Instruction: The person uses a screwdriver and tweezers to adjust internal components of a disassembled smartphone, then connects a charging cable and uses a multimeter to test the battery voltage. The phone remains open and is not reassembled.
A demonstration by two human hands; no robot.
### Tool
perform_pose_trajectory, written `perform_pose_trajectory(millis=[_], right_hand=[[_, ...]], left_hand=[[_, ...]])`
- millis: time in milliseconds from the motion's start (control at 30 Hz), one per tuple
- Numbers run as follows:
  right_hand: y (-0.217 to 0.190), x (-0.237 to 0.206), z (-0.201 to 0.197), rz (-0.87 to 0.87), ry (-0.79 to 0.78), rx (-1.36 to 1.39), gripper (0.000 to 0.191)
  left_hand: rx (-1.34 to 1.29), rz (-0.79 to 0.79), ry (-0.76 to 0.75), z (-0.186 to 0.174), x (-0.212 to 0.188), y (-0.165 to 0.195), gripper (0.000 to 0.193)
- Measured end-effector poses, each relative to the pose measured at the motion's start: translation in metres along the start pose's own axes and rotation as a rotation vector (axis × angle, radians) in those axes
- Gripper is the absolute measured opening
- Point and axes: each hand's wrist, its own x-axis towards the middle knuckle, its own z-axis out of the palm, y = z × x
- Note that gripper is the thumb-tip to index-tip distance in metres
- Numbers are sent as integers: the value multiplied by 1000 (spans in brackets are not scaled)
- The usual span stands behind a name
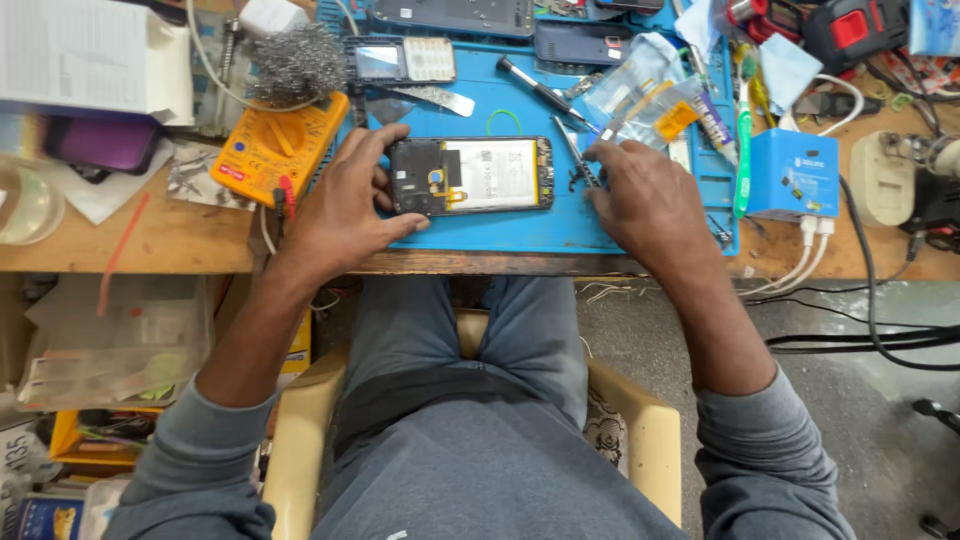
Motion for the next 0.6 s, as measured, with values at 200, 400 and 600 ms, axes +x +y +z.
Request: perform_pose_trajectory(millis=[200, 400, 600], right_hand=[[21, 7, -9, 283, -84, 409, 40], [-5, 26, 12, 261, 172, 1223, 20], [-80, 58, 61, 109, 156, 1430, 27]], left_hand=[[-27, 158, 74, -4, 0, -16, 89], [-29, 160, 91, 0, -3, -33, 91], [-29, 173, 100, -4, -12, -38, 91]])
